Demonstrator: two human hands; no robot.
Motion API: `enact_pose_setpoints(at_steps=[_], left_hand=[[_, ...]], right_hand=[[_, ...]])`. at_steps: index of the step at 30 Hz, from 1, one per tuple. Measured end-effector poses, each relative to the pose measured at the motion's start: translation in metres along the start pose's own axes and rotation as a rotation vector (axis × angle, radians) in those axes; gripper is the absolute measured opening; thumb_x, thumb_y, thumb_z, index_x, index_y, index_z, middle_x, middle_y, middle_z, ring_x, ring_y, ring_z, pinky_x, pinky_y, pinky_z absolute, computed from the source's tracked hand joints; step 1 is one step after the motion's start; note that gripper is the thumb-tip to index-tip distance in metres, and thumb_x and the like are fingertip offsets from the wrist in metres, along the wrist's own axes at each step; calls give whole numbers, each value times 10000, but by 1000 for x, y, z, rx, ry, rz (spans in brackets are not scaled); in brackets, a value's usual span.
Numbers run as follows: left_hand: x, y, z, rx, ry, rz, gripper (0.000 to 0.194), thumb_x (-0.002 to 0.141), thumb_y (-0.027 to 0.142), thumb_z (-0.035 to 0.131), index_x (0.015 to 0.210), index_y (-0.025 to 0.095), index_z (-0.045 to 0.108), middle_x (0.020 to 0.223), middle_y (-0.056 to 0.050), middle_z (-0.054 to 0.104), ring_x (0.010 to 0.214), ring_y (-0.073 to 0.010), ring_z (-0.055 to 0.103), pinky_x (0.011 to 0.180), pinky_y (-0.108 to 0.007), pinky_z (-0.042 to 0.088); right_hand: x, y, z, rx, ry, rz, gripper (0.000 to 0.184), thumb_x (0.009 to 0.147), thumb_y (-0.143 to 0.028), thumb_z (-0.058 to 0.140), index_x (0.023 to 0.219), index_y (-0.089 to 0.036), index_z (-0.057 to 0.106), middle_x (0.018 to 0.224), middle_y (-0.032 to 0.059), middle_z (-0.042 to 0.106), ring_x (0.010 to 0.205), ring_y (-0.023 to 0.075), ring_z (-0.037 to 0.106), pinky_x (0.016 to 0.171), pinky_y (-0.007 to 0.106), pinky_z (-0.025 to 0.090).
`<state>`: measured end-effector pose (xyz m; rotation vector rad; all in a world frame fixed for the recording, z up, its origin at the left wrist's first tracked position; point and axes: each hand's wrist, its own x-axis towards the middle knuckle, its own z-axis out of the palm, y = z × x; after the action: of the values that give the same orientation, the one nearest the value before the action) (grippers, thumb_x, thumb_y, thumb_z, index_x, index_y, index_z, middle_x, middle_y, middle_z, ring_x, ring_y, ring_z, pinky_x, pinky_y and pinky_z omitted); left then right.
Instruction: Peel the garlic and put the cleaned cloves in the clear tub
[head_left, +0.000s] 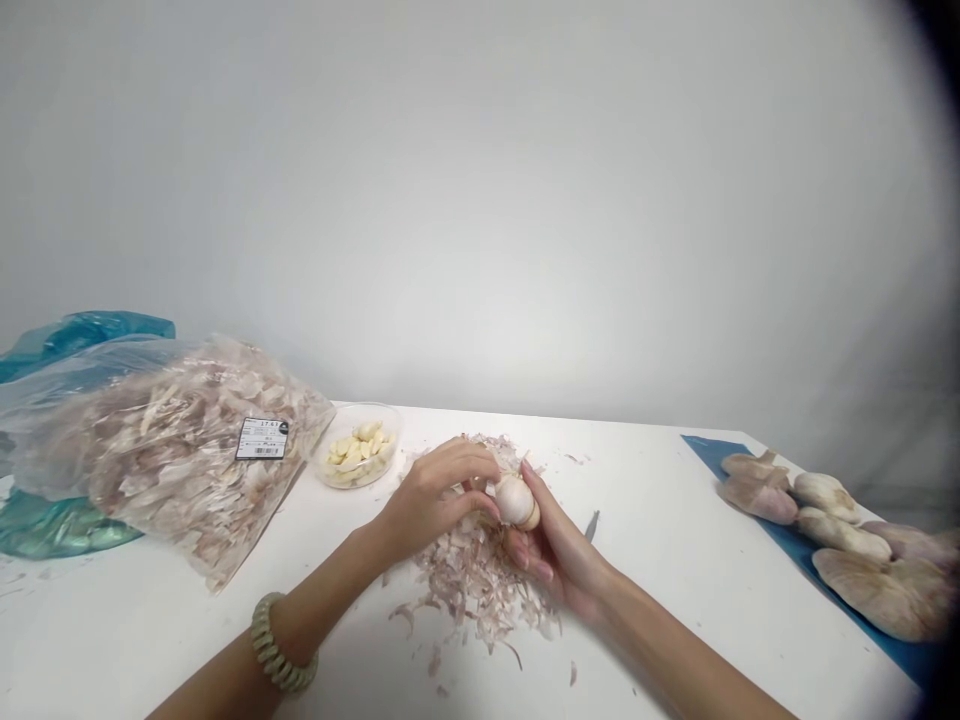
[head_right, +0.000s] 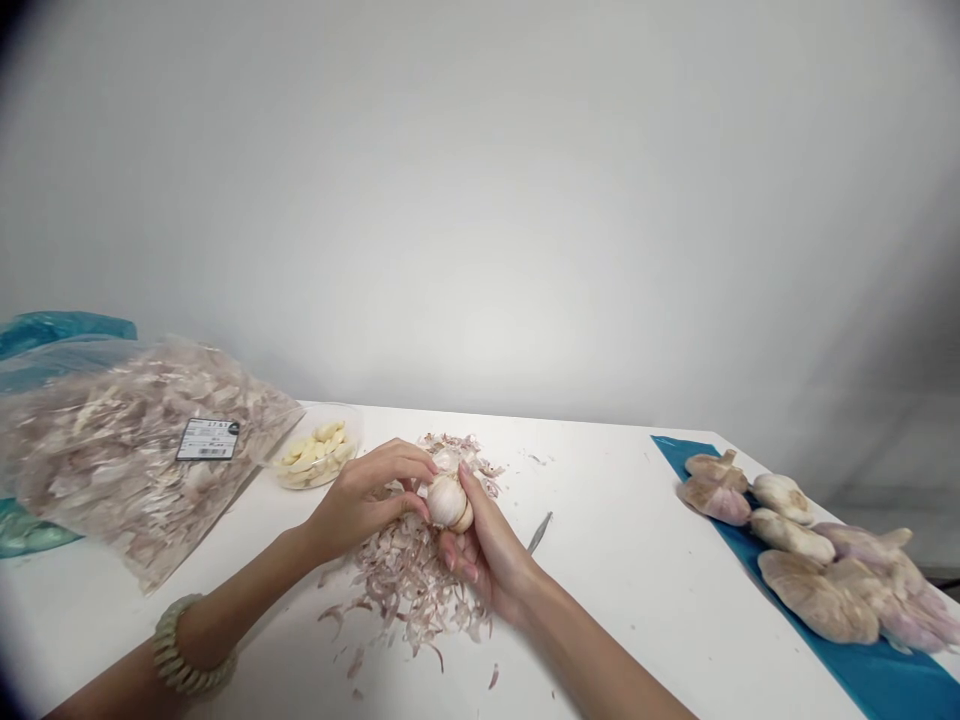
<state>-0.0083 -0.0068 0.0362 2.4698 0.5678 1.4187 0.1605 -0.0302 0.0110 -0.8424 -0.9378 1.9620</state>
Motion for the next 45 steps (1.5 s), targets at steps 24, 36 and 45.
enact_pose_setpoints(at_steps=[24,36,45], left_hand=[[-3,1,2,189,-207,63,168,868,89,459,791,152,594,828,-58,619,784,-137,547,675,-253,478],[-1,-1,-1,147,-144,-3,168,877,199,500,1020,177,587,917,-54,593,812,-125,563,663,-237,496],[-4,1,-2,166,-275,-106,120,801,161,620,889,172,540,865,-6,552,745,-109,500,629,-219,434]], right_hand=[[1,-5,1,85,121,-113,554,798,-647,458,522,-168,485,296,-59,381,281,37,216,354,188,191],[0,-3,0,-228,138,-234,475,795,-568,545,595,-137,526,339,-79,338,335,25,192,398,203,143],[3,0,-3,-253,137,-232,449,782,-568,567,637,-147,511,377,-78,342,364,31,201,407,225,88]])
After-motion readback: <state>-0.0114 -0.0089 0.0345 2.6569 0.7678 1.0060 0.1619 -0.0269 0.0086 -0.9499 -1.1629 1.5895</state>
